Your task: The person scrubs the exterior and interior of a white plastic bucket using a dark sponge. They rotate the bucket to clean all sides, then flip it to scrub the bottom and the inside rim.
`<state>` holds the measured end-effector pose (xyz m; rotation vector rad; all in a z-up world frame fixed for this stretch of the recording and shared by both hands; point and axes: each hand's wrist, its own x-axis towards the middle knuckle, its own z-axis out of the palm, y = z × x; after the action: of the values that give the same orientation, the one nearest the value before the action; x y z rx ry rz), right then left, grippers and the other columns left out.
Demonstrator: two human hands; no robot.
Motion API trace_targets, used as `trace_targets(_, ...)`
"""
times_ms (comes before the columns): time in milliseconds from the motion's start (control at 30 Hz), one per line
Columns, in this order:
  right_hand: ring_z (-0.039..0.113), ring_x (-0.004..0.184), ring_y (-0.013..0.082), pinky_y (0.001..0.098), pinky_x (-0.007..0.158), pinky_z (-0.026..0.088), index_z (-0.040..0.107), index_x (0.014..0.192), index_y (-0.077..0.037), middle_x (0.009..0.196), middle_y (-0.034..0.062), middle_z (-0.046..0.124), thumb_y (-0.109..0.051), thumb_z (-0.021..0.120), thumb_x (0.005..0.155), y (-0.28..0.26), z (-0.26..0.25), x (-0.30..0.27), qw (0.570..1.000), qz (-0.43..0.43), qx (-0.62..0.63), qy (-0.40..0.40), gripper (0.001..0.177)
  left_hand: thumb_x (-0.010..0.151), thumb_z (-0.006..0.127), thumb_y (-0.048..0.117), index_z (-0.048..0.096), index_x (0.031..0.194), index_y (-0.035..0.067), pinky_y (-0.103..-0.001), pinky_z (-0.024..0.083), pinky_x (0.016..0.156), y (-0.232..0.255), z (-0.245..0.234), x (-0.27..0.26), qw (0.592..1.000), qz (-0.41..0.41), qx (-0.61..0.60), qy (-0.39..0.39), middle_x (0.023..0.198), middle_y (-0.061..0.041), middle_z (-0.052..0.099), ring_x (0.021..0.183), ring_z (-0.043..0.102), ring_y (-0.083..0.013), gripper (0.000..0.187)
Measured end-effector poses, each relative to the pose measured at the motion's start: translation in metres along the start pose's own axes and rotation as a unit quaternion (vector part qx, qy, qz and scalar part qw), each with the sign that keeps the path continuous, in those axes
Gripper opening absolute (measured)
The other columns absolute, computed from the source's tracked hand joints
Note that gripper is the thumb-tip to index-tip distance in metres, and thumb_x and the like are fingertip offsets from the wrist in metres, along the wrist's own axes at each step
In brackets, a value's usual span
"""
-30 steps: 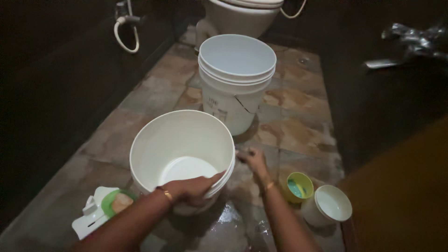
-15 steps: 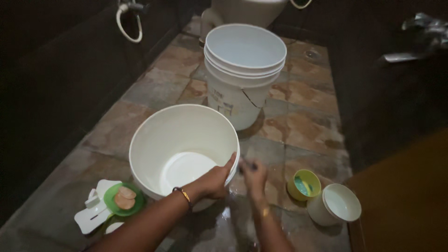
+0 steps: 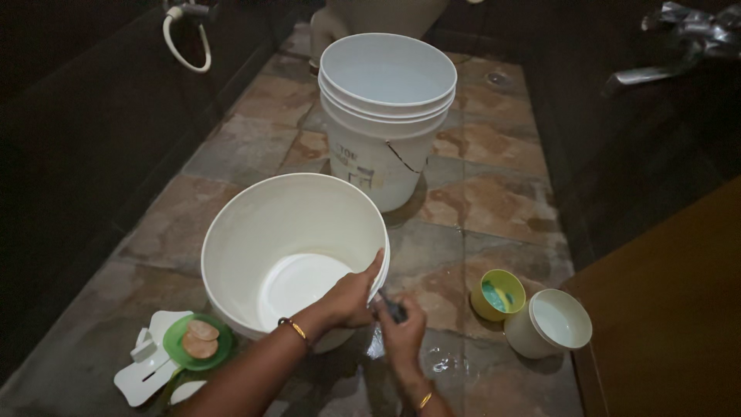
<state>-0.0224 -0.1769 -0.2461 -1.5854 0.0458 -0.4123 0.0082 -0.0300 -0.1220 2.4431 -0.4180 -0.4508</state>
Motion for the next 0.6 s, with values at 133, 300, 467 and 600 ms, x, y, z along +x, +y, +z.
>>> trace_targets(133, 0.070, 0.071, 0.0134, 0.0269, 0.065, 0.056, 0.074, 0.089, 0.000, 0.079, 0.0052, 0.075, -0.015, 0.080, 0.085, 0.025, -0.006, 0.074, 0.990, 0.130, 0.035, -0.052, 0.017, 0.071, 0.069, 0.007, -0.002, 0.165, 0.017, -0.049, 0.054, 0.086, -0.009, 0.003, 0.002, 1.000, 0.000, -0.022, -0.002, 0.101, -0.032, 0.069, 0.096, 0.068, -0.0493, 0.119)
trace_targets(300, 0.069, 0.073, 0.0147, 0.0288, 0.067, 0.059, 0.072, 0.095, 0.000, 0.084, 0.0044, 0.073, -0.012, 0.079, 0.083, 0.027, 0.018, 0.154, 0.968, 0.180, 0.143, -0.103, 0.018, 0.067, 0.069, 0.003, 0.006, 0.165, 0.021, -0.047, 0.054, 0.088, -0.009, 0.002, 0.004, 0.999, 0.014, -0.043, 0.024, 0.102, -0.032, 0.068, 0.099, 0.067, -0.0479, 0.118)
trace_targets(467, 0.064, 0.071, 0.0149, 0.0308, 0.065, 0.056, 0.072, 0.090, 0.001, 0.081, 0.0064, 0.068, -0.015, 0.081, 0.087, 0.030, 0.007, 0.121, 0.986, 0.124, 0.081, -0.076, 0.020, 0.077, 0.055, -0.002, 0.015, 0.168, 0.024, -0.043, 0.055, 0.090, -0.004, 0.000, 0.002, 0.997, 0.002, -0.065, 0.044, 0.104, -0.030, 0.070, 0.099, 0.071, -0.0444, 0.103)
trace_targets(600, 0.069, 0.068, 0.0128, 0.0250, 0.063, 0.056, 0.073, 0.086, -0.001, 0.076, 0.0023, 0.073, -0.017, 0.082, 0.080, 0.012, -0.008, 0.035, 0.998, -0.026, -0.038, -0.036, 0.019, 0.078, 0.059, 0.001, 0.016, 0.165, 0.028, -0.033, 0.054, 0.084, 0.003, -0.005, -0.002, 0.994, -0.045, -0.094, 0.013, 0.098, -0.029, 0.072, 0.091, 0.073, -0.0379, 0.100)
